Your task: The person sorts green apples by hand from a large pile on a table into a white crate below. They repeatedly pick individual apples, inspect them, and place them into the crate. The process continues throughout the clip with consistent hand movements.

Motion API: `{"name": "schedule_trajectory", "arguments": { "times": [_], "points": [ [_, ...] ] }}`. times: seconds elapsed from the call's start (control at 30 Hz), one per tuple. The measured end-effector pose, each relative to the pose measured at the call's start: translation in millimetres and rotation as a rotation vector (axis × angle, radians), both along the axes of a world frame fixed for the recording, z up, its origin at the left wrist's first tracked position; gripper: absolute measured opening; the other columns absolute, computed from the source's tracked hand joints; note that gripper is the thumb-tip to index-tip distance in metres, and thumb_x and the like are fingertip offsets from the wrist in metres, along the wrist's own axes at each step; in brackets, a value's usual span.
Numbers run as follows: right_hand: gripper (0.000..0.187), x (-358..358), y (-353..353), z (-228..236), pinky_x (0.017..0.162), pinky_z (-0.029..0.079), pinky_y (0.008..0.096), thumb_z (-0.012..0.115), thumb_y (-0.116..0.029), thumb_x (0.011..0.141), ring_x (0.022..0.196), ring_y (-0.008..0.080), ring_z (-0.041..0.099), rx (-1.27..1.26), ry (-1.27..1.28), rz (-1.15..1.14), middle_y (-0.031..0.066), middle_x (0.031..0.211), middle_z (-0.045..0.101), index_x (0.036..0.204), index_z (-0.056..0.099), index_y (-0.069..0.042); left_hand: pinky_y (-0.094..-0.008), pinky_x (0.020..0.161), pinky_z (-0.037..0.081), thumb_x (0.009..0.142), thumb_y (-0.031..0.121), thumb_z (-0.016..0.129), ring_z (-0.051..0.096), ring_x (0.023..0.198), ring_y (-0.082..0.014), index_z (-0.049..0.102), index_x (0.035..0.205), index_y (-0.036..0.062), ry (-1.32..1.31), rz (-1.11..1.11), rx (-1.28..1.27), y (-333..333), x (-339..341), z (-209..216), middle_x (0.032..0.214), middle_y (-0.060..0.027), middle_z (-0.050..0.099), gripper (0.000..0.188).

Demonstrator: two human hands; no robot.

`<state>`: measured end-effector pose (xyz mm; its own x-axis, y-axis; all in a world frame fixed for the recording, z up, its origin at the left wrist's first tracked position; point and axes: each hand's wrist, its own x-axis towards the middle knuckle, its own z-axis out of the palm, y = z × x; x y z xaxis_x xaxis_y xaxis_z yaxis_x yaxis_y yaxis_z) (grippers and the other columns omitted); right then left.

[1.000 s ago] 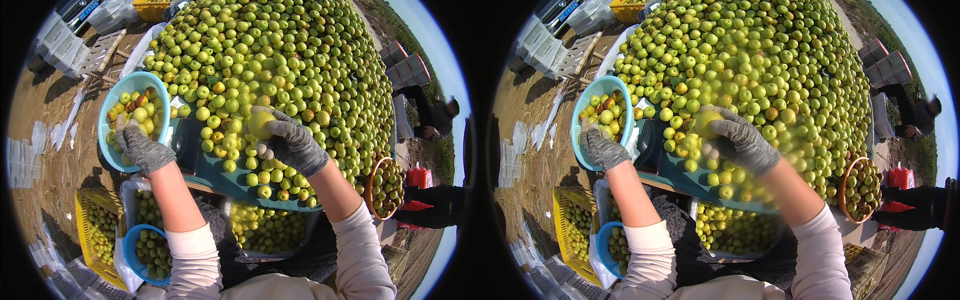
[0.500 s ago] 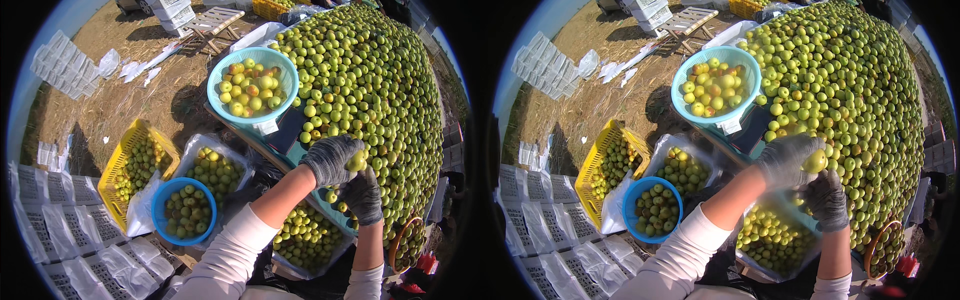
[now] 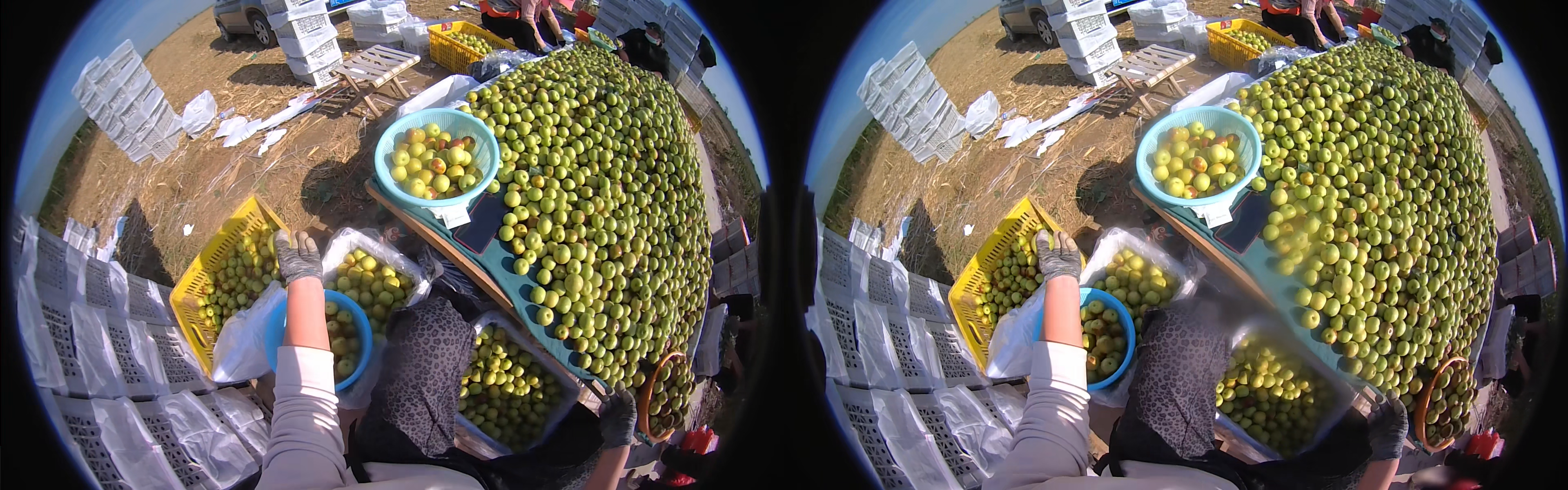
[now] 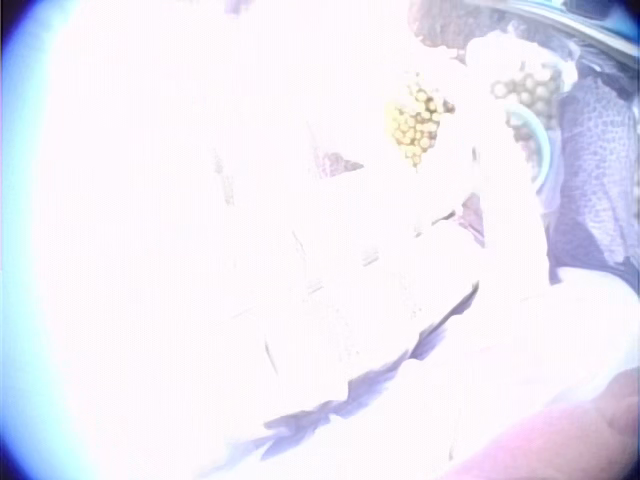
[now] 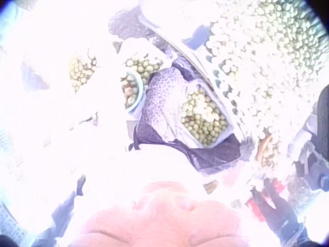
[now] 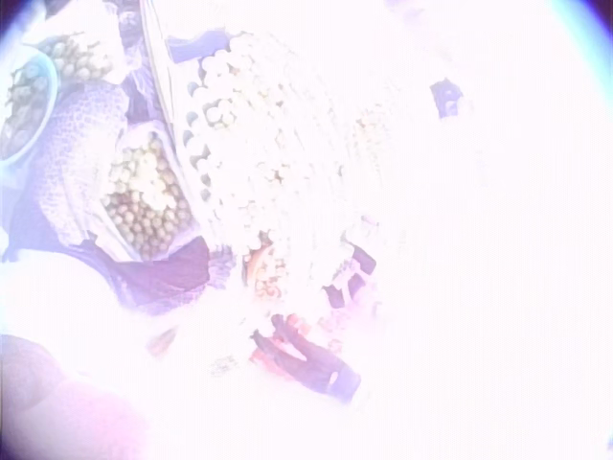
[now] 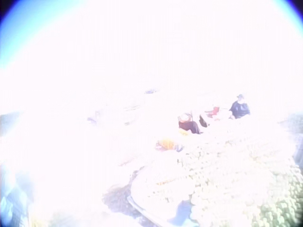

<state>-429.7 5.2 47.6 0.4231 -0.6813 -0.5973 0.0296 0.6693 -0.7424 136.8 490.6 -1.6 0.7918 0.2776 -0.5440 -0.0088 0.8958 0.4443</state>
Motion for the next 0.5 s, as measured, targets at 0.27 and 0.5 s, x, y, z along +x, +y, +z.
{"name": "schedule_trajectory", "arguments": {
  "times": [0.27,0.5],
  "points": [
    [0.034,17.0,3.6,-7.9,0.061,0.051,0.0316,0.064,-0.032,0.084,0.073,0.0222,0.064,-0.142,0.003,0.023,0.0075,0.089,0.066,0.109,0.059,-0.009,-0.0249,0.058,0.050,0.088,0.024,0.061,0.054,0.069,-0.0115,0.059,0.111,0.0096,-0.148,-0.311,0.085,-79.1,-36.1,50.8,0.098,-0.0008,0.061,0.027],
    [0.037,62.2,2.2,-2.7,0.082,0.051,0.0297,0.063,-0.028,0.090,0.095,0.0179,0.063,-0.572,0.214,0.200,0.0086,0.102,0.066,0.115,0.059,-0.001,-0.0241,0.052,0.049,0.091,0.020,0.059,0.059,0.059,-0.0120,0.061,0.100,0.0041,-0.482,-1.072,0.077,-348.6,-160.5,90.7,0.076,-0.0048,0.064,0.018]
  ]
}}
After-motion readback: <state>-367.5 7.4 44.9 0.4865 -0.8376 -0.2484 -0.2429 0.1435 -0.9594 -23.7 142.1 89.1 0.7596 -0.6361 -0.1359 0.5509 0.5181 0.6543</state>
